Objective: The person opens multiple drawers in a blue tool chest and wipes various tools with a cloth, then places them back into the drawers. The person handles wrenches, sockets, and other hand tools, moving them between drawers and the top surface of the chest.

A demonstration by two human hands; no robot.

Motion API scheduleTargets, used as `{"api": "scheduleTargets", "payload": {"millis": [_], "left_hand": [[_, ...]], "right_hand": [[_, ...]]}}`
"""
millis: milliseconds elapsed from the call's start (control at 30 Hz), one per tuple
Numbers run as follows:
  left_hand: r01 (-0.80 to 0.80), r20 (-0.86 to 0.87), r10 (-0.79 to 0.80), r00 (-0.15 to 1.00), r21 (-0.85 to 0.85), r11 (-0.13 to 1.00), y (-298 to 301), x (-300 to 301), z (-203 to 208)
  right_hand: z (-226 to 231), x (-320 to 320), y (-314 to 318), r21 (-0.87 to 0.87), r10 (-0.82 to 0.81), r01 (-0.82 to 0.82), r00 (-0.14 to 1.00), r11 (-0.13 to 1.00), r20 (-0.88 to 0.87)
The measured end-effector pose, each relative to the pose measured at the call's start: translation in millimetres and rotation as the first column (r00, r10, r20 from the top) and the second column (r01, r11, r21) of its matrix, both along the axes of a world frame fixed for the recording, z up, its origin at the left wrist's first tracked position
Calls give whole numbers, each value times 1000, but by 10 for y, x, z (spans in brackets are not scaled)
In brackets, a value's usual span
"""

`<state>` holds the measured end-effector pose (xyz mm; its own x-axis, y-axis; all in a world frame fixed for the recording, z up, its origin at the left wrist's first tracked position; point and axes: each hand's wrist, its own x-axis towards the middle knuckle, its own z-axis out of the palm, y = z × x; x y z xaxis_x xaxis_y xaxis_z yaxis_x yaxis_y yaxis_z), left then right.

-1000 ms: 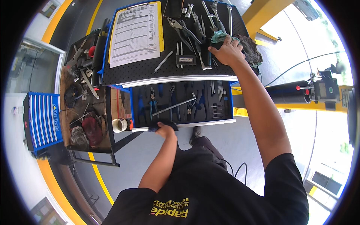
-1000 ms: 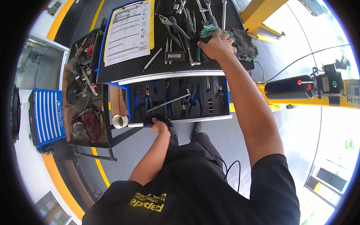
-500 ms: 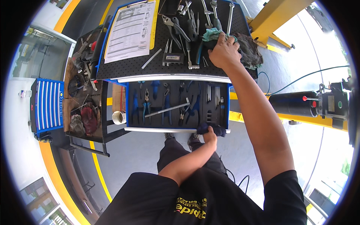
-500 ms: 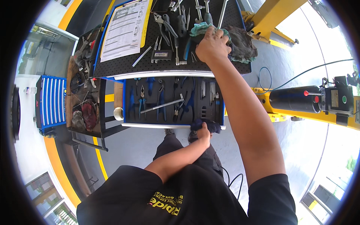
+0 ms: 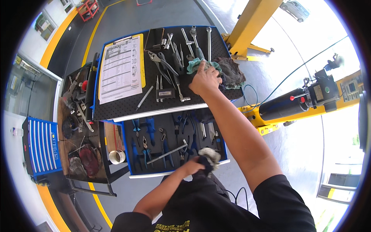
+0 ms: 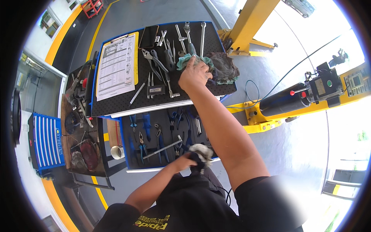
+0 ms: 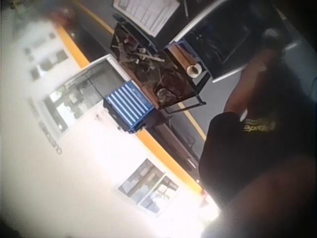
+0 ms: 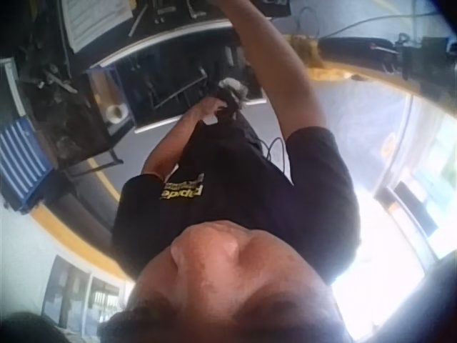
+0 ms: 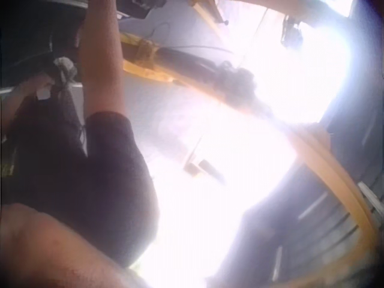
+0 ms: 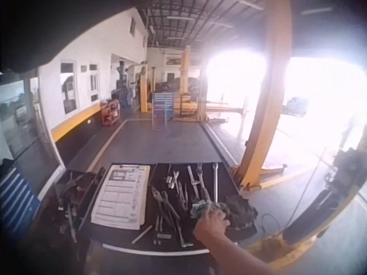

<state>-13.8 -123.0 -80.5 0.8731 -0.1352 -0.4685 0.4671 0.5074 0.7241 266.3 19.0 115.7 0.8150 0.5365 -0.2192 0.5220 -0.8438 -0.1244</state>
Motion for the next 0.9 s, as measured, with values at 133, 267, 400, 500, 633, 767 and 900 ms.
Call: {"api": "scheduleTargets", "payload": {"millis": [133, 267, 400, 500, 633, 767, 900], "left_hand": [[-70, -238, 180, 954, 406, 911, 723, -977, -57], [-434, -314, 458, 832, 145, 889, 1047, -1679, 11], [-588, -315, 543, 778, -63, 806, 1240, -2028, 114], [-513, -328, 488, 809, 11, 858, 1511, -2054, 231], [-521, -14, 522, 853, 47, 852, 1749, -1865, 518], [-213, -137, 197, 971, -109, 971, 1723, -1677, 735], [-37, -254, 82, 964, 178, 983, 1577, -1658, 586]], "right_hand": [[-79, 168, -119, 47, 39, -43, 995, 998, 89], [214, 455, -328, 145, 121, -121, 993, 982, 3], [698, 357, -701, 348, 177, -130, 979, 929, -105], [977, -14, -1047, 302, 203, -140, 961, 943, -187], [780, -737, -1214, 290, 547, -464, 708, 837, -446], [-54, -1527, -1009, 218, 759, -787, 417, 577, -501], [-919, -1751, -874, 404, 808, -742, 310, 536, -502]]}}
